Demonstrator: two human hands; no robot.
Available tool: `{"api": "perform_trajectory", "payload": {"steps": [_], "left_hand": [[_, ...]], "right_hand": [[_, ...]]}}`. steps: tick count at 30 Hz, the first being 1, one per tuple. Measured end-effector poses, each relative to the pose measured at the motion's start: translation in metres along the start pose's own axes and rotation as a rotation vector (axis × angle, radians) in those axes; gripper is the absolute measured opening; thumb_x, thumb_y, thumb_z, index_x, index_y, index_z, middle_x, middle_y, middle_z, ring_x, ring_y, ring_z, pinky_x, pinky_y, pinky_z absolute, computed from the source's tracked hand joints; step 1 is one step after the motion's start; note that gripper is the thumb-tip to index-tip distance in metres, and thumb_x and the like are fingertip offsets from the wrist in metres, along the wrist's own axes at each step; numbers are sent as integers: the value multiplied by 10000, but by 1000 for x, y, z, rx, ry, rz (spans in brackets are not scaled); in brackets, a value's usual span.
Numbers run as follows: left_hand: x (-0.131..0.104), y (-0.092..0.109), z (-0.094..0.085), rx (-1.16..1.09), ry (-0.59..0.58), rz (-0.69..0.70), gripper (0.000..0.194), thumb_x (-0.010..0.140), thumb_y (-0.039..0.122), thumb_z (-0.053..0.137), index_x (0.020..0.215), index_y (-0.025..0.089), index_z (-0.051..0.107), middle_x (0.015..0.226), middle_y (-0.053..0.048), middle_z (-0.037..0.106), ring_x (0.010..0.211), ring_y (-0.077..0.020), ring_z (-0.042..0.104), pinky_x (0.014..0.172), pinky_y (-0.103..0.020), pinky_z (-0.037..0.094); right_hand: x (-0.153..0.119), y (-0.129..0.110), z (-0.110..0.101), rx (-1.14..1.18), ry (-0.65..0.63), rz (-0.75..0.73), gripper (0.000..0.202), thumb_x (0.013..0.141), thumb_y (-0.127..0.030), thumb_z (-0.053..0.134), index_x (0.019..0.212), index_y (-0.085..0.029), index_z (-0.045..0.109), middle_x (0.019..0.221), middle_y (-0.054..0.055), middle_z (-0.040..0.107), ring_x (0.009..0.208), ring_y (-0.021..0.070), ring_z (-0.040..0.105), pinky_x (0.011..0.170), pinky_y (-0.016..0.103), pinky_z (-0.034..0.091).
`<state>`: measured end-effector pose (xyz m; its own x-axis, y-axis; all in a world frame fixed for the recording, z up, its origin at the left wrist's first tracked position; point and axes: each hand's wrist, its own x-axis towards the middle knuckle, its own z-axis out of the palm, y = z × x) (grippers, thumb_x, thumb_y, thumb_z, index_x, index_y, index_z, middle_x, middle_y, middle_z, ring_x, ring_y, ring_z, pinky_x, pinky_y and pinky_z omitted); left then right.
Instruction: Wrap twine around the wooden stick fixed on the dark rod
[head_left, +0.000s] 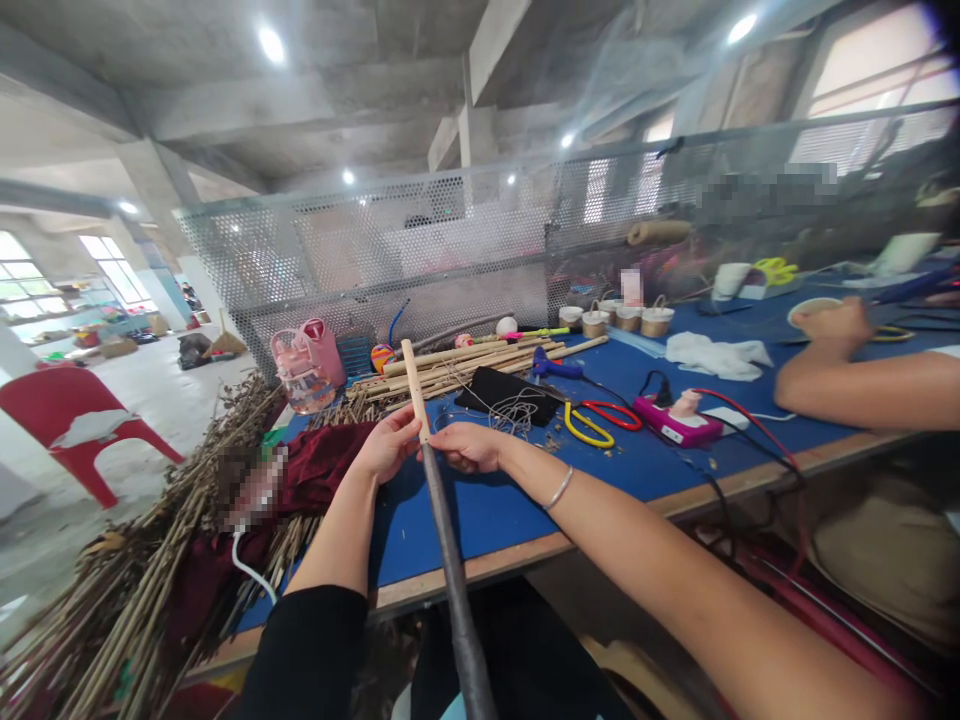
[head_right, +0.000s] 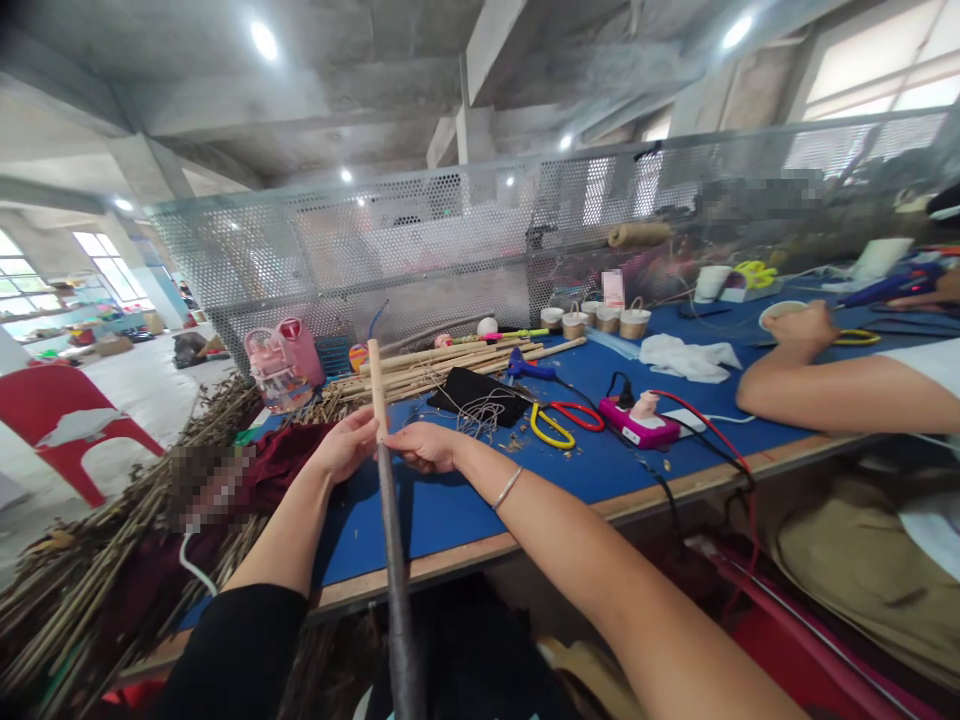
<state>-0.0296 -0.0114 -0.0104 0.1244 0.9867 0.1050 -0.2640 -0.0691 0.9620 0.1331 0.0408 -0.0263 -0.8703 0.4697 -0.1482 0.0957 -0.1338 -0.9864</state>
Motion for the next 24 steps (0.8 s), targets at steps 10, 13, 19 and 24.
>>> {"api": "perform_trajectory", "payload": {"steps": [10,13,19,24], "left_hand": [[4,1,-1,110,143,-29,351,500,273,817,771,124,651,620,1,621,492,-79,528,482,-195,395],[0,6,-1,99,111,-56,389,518,287,805,838,125,655,675,-23,645,547,-105,567,546,-227,444],[-2,4,1,87,132,-48,366,522,292,796,818,145,638,681,2,629,554,-103,563,561,-244,473],[1,1,-1,103,128,-59,346,507,286,812,752,119,634,617,-5,625,508,-102,554,516,-228,451]], "right_hand": [[4,1,1,-127,106,-70,404,704,-528,632,698,-153,481,368,-123,262,261,24,201,253,174,123],[5,3,0,-118,100,-90,394,704,-515,639,697,-155,479,372,-121,267,267,24,204,257,175,117],[5,4,-1,-164,150,-112,376,700,-497,647,696,-152,498,364,-115,276,257,29,218,255,182,110],[6,5,-3,-155,164,-84,428,652,-531,675,659,-165,453,367,-120,272,257,27,207,252,182,113]]}}
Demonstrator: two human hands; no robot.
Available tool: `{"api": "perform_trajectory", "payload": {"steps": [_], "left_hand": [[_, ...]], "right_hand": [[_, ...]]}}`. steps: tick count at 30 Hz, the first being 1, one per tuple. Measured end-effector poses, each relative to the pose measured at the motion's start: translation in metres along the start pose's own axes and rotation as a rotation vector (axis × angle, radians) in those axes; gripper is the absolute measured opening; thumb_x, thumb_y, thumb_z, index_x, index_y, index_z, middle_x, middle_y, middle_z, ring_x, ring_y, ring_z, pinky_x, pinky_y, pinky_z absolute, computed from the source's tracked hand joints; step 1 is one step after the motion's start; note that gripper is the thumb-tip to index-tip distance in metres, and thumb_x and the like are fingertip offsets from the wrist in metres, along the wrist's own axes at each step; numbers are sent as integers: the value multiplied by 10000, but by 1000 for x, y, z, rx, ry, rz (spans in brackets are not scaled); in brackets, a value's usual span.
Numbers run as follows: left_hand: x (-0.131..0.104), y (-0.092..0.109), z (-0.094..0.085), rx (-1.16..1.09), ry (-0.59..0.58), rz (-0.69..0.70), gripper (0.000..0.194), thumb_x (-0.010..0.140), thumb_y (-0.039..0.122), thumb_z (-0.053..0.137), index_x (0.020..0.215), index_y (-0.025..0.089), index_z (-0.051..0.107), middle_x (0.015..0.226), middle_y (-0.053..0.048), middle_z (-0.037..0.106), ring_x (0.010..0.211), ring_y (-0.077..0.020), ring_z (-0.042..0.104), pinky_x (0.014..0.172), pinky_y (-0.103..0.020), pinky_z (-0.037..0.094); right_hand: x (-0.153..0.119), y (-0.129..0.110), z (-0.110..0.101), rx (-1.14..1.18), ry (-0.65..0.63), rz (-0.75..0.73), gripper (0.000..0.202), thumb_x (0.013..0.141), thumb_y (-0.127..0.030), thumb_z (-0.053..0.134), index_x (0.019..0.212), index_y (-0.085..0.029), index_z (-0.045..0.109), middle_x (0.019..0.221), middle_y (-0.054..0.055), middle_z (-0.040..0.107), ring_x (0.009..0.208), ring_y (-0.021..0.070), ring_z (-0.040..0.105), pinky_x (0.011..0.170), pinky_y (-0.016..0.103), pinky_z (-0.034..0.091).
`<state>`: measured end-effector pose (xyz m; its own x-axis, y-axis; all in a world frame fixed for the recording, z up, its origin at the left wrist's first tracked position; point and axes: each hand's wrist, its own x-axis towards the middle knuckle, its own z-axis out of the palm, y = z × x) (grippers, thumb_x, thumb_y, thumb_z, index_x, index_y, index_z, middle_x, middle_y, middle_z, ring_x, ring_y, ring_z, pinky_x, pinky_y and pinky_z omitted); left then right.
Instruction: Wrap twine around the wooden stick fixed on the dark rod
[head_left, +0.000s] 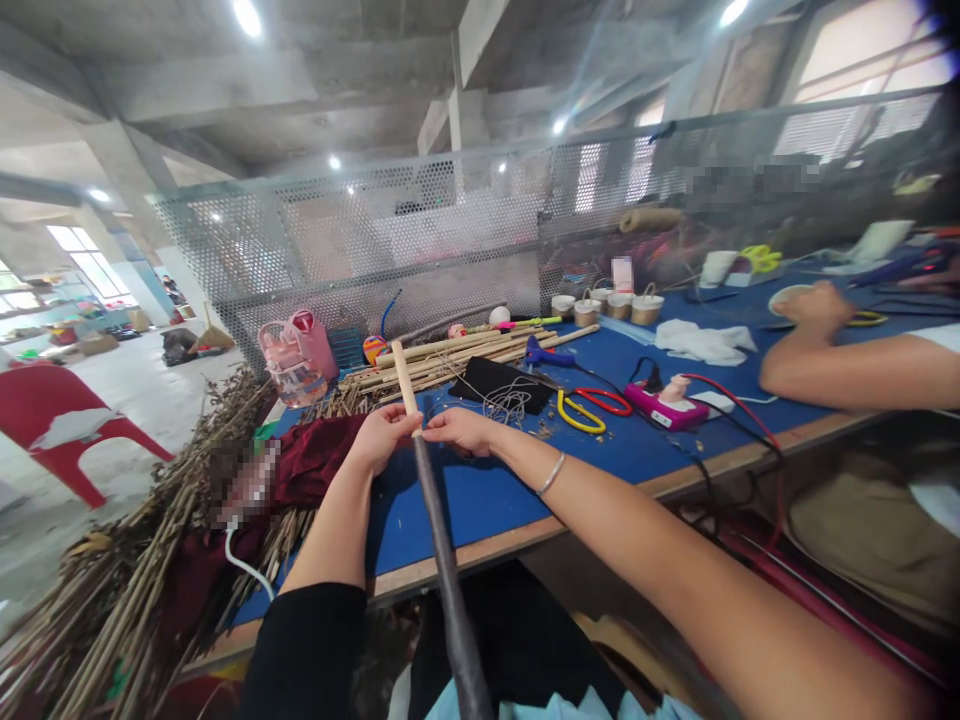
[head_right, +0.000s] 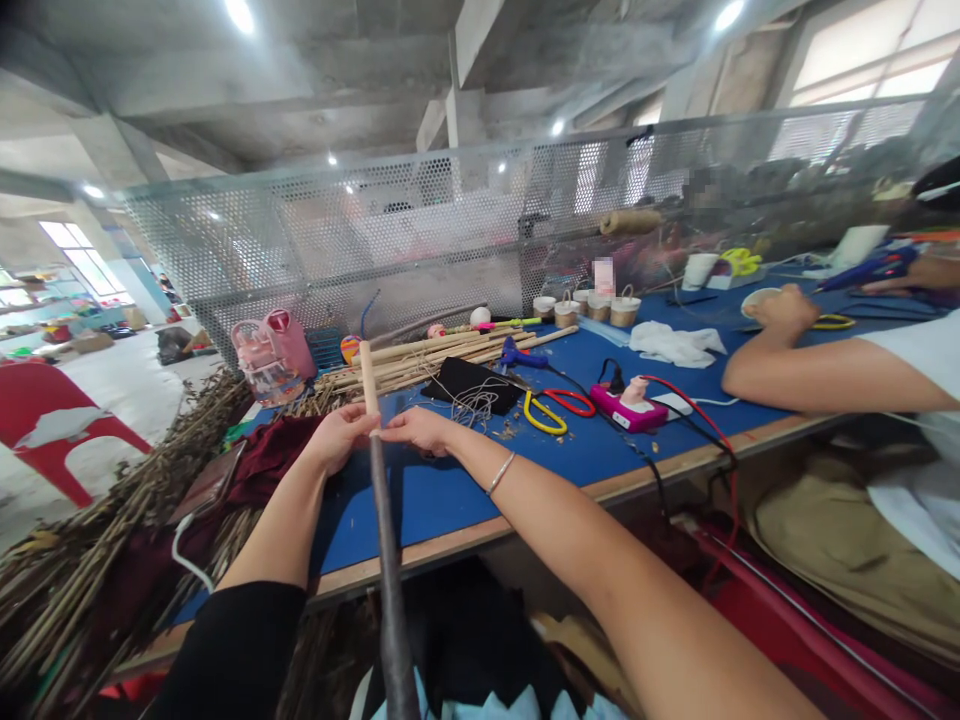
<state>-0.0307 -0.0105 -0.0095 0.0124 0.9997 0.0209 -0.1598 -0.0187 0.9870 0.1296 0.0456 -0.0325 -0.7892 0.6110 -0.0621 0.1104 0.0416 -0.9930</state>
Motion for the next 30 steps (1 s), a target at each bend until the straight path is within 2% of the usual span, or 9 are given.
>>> {"api": "perform_trajectory", "payload": {"steps": [5,9,14,17,20,25,28,30], "left_hand": [[-3,4,3,-58,-76,20,388,552,325,795,843,122,638,747,-56,673,632,-132,612,614,-246,477],[-4,3,7,-89,-106,48,498,539,371,797,946,134,634,849,-75,677,668,-134,609,627,-245,466],[0,-2,7,-78,-51,73,408,565,380,779,875,153,640,651,22,609,522,-64,522,504,-181,389],[3,-3,5,-43,-10,56,363,525,327,806,775,125,639,581,29,585,477,-63,502,475,-184,368],[4,-2,4,-31,-3,35,364,524,315,803,782,110,648,590,9,603,491,-82,528,491,-201,395],[2,-2,2,-59,-1,44,384,559,343,776,848,123,649,725,-33,652,584,-114,582,561,-238,462],[2,-3,4,-67,21,60,391,554,355,775,837,118,646,729,-38,648,579,-108,573,555,-232,461],[2,-3,5,-69,37,66,410,553,365,774,857,121,644,738,-37,643,593,-108,573,566,-231,464]], "right_hand": [[-3,-3,1,115,-143,89,509,655,-590,640,595,-179,346,364,-117,262,277,25,204,263,168,137],[-6,-7,5,249,-193,97,530,617,-554,690,594,-183,312,367,-126,249,296,19,193,282,152,146],[-5,-8,8,224,-146,39,468,631,-528,692,661,-168,395,372,-127,269,279,19,193,275,166,126],[-4,-7,8,158,-112,37,442,651,-524,681,694,-168,422,356,-125,282,267,26,202,272,177,125],[-3,-5,7,132,-110,54,439,664,-540,662,701,-170,428,351,-125,281,260,28,193,270,179,111],[-5,-8,6,162,-56,106,414,695,-518,639,677,-170,416,345,-125,260,269,29,180,277,168,127],[-6,-12,7,199,-88,203,404,745,-515,585,655,-175,387,341,-121,260,272,29,173,285,161,115],[-6,-13,8,221,-105,212,394,764,-505,567,653,-177,379,342,-120,263,273,29,170,287,157,110]]}}
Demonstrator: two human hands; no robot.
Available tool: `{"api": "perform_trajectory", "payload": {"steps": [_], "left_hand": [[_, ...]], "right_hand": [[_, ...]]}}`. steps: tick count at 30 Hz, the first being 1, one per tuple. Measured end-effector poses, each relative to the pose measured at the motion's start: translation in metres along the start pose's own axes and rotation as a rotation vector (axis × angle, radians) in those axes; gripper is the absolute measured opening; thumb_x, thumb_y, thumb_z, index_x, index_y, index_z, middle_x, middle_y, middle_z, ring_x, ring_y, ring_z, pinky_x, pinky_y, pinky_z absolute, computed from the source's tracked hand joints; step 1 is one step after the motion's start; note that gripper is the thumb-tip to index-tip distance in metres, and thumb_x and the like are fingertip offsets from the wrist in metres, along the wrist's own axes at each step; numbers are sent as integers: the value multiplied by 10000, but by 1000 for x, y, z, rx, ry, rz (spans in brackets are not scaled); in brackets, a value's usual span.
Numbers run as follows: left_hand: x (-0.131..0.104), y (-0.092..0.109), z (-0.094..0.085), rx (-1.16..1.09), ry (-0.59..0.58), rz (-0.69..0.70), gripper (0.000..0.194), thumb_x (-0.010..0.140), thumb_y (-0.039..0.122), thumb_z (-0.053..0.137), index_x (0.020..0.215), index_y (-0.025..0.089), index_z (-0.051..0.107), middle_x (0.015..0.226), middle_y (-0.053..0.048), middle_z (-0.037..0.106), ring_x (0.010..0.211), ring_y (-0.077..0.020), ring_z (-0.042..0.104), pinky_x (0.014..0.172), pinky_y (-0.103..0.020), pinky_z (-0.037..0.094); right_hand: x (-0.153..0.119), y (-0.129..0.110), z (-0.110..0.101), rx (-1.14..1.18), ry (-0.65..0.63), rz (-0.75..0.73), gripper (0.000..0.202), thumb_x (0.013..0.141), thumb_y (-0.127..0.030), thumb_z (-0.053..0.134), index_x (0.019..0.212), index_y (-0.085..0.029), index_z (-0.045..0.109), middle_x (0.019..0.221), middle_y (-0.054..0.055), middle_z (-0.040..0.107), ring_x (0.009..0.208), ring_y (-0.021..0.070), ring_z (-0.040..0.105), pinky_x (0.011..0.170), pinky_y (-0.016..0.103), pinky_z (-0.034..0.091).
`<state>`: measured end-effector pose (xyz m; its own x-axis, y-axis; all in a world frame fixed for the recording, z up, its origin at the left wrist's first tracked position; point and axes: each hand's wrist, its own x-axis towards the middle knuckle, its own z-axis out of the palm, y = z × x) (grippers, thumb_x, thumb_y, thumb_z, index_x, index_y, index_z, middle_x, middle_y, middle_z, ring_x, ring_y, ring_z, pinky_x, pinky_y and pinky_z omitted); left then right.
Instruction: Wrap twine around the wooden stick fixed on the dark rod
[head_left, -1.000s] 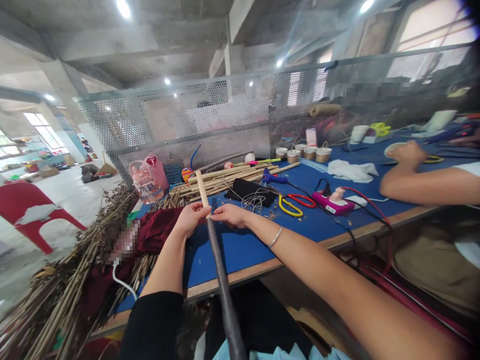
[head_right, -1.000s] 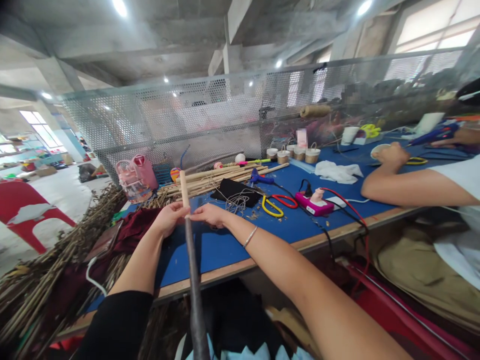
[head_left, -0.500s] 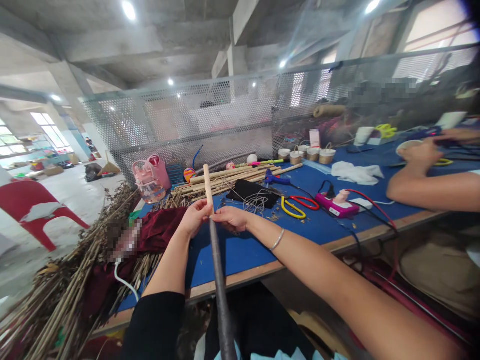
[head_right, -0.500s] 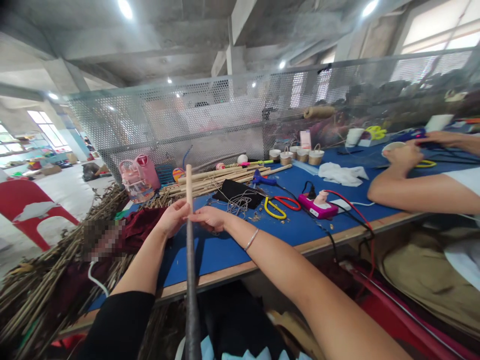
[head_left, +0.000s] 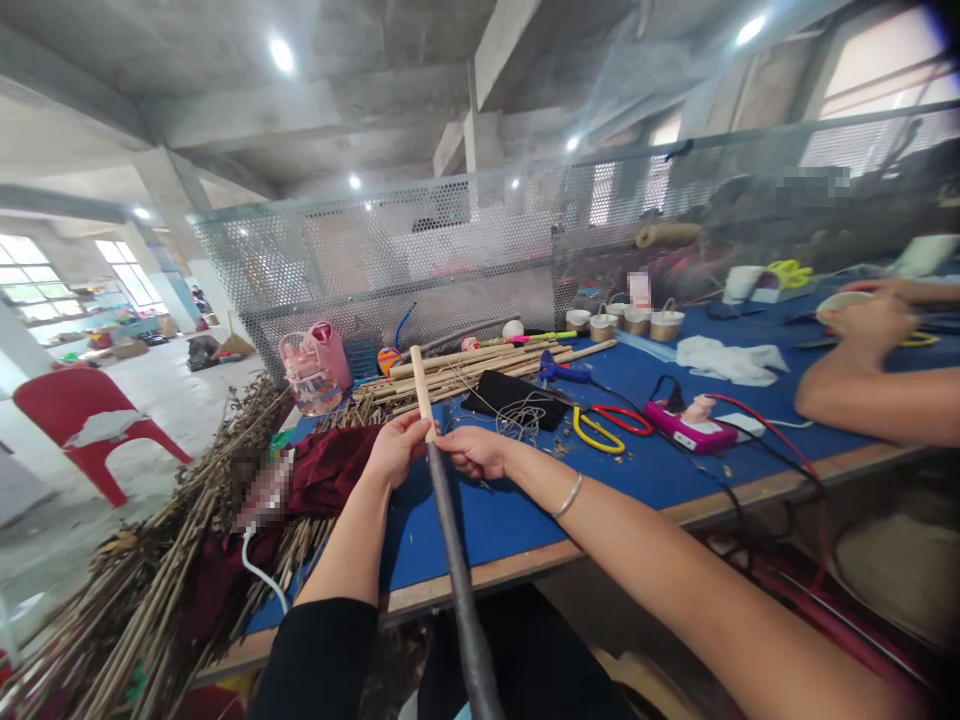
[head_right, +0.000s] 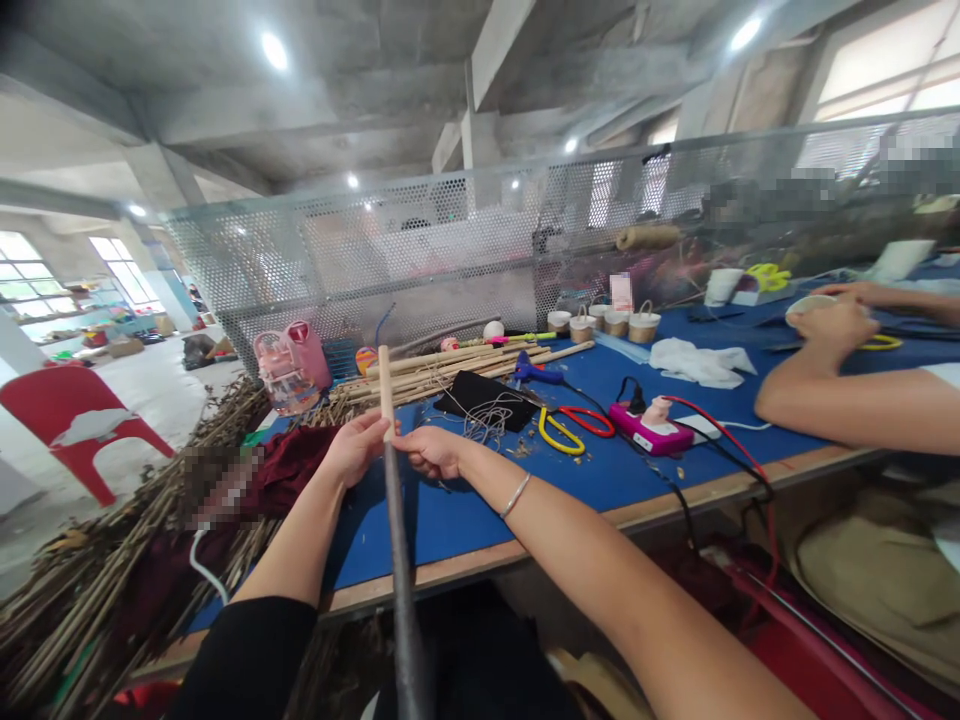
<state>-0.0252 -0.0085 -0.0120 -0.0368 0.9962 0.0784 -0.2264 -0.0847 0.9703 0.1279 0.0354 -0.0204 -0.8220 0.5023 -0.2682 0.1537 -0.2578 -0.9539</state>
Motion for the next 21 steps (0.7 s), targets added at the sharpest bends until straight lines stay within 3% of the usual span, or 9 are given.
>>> {"api": "perform_trajectory", "payload": {"steps": [6,9,17,21], "left_hand": [[2,-4,0,50,69,-19,372,524,343,794,782,125,638,614,13,587,491,-64,498,469,-180,380],[1,-3,0,72,59,-41,353,489,324,810,708,112,633,546,23,561,443,-56,467,449,-183,351],[-5,3,2,65,13,-70,378,493,341,795,770,133,644,617,11,583,525,-78,523,539,-208,432],[-4,2,3,122,55,-66,347,480,317,806,716,127,636,562,23,565,463,-58,472,443,-168,363]], "right_hand": [[2,2,-3,-115,73,-76,450,679,-516,648,609,-182,356,338,-119,273,267,26,179,274,170,116],[1,3,-5,-160,39,-71,456,652,-527,663,613,-177,374,342,-120,284,269,24,189,276,174,124],[2,4,-12,-135,-7,-140,432,637,-512,683,658,-166,426,347,-130,265,268,22,187,275,172,120],[6,7,-14,-156,-2,-123,443,625,-514,695,651,-162,427,349,-124,285,265,25,211,271,174,130]]}}
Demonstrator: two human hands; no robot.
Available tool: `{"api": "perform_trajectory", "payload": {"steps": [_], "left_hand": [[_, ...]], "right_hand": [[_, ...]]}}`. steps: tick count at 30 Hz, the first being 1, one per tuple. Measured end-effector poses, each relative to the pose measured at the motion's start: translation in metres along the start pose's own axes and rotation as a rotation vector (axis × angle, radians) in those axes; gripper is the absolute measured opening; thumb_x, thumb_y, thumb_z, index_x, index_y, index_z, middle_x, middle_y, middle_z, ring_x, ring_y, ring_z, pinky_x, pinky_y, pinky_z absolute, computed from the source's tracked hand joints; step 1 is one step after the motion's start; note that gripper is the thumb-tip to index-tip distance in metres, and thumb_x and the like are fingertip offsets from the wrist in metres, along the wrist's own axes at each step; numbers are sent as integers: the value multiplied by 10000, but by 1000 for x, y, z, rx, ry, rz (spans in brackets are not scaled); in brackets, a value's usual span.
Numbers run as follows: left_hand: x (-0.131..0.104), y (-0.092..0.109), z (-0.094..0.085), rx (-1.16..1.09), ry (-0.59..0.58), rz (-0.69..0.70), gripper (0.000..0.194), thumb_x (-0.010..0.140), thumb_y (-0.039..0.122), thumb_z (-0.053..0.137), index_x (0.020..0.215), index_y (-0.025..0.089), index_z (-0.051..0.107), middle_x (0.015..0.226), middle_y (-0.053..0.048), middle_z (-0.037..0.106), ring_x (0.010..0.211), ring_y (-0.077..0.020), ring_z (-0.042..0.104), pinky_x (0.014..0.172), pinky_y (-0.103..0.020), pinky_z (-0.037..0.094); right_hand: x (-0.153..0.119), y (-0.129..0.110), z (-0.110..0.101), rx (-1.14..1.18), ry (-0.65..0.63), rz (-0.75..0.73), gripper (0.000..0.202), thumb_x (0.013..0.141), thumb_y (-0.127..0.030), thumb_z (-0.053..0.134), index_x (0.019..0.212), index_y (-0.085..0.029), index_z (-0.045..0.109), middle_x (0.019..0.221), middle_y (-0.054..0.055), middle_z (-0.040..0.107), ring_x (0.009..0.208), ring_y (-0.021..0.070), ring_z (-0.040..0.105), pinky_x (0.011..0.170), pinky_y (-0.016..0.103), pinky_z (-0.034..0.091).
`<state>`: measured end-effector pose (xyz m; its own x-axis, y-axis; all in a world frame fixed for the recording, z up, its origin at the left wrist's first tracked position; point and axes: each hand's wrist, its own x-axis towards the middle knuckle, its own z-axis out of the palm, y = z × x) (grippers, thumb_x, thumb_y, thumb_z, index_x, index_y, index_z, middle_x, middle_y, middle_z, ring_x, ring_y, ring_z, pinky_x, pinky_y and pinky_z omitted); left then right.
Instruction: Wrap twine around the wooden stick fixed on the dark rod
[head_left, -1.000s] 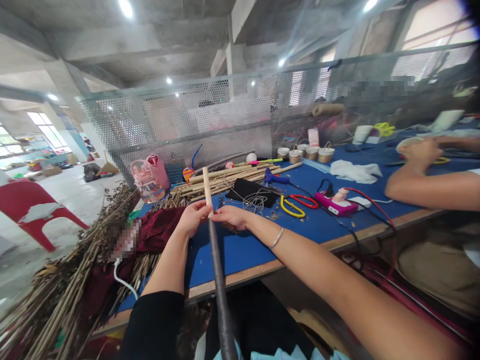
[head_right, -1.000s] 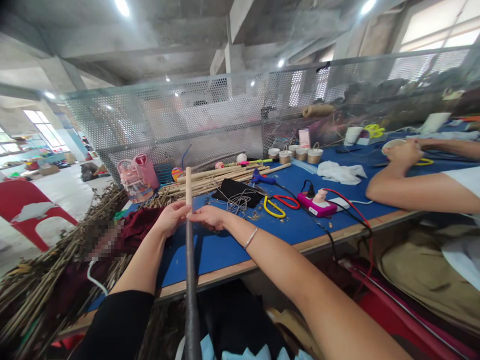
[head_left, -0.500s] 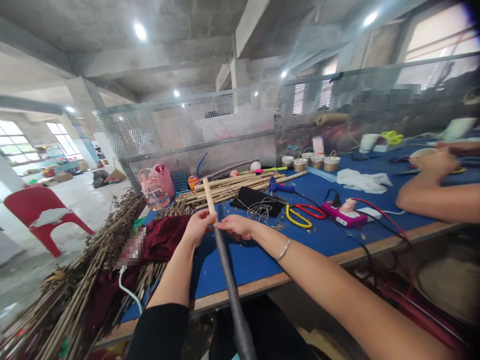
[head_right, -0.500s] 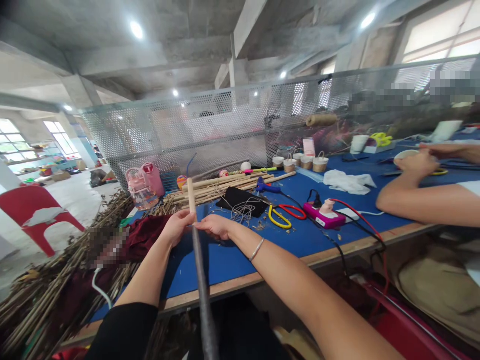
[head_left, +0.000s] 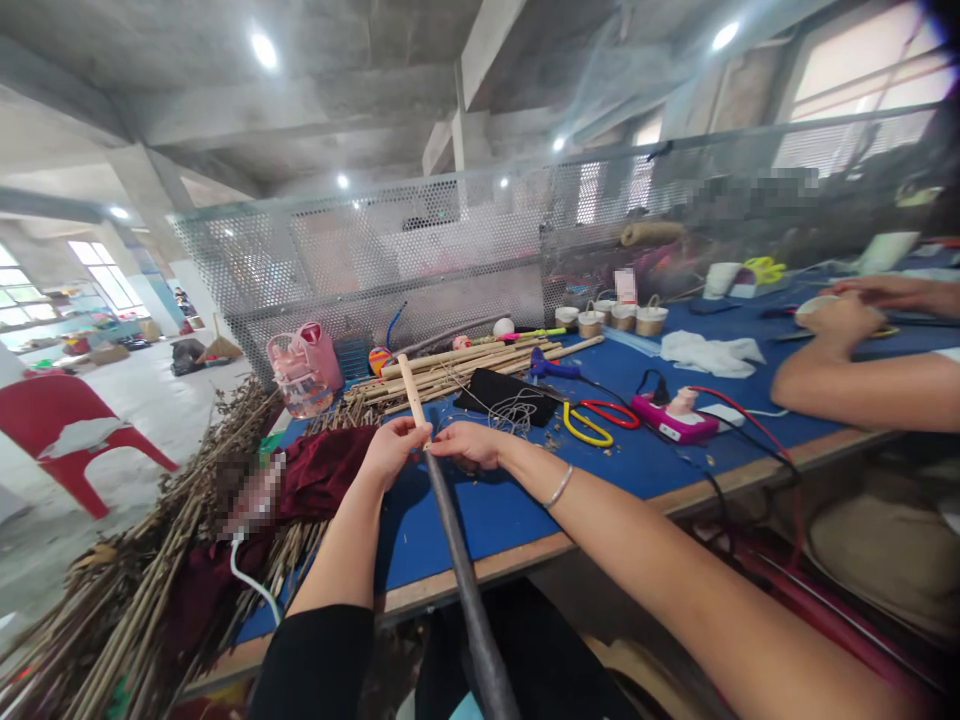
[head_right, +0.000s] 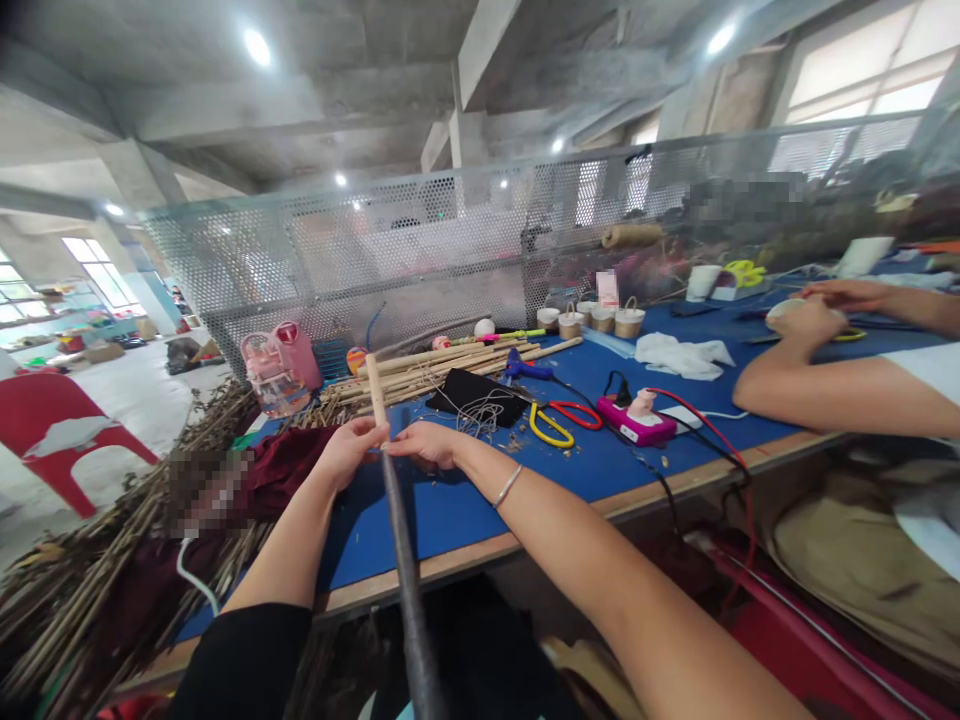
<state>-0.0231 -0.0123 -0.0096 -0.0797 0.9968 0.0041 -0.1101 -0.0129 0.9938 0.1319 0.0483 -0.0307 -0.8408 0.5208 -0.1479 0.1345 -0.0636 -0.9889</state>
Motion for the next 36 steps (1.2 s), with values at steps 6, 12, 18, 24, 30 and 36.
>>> {"api": "perform_trajectory", "payload": {"steps": [6,12,18,24,30,36], "left_hand": [[-1,4,0,-1,-77,2,329,508,326,788,716,112,649,510,25,540,393,-40,406,391,-173,312],[0,0,1,-27,-87,18,331,555,349,766,772,131,644,575,9,581,429,-66,469,379,-176,322],[2,-3,2,-82,-79,13,336,509,324,797,710,117,625,559,0,594,440,-90,515,451,-220,414],[0,0,-2,-155,-99,21,337,541,292,783,793,124,636,698,-30,643,600,-117,599,583,-234,485],[1,-3,-6,-161,-91,25,320,546,272,784,790,122,641,630,3,597,526,-82,547,542,-212,474],[3,-8,5,-169,-45,58,358,550,342,773,803,141,618,605,21,571,491,-72,515,476,-192,419]], "right_hand": [[-3,-3,6,50,-58,13,411,675,-516,656,718,-144,486,375,-128,265,272,21,180,274,177,102],[-3,-4,9,9,-49,-10,406,677,-488,660,786,-112,553,363,-121,273,280,23,191,279,179,112],[-2,0,2,-26,-104,-21,410,684,-500,656,758,-116,532,370,-121,281,280,22,207,280,171,117],[-2,3,-2,51,-99,-63,389,669,-460,687,716,-140,470,386,-124,287,270,20,222,278,167,137],[-2,4,1,77,-97,-49,397,661,-465,695,725,-143,472,388,-124,280,278,22,199,278,169,122],[-7,0,-3,116,-137,-12,403,663,-477,684,711,-145,461,366,-124,286,283,28,213,287,160,144]]}}
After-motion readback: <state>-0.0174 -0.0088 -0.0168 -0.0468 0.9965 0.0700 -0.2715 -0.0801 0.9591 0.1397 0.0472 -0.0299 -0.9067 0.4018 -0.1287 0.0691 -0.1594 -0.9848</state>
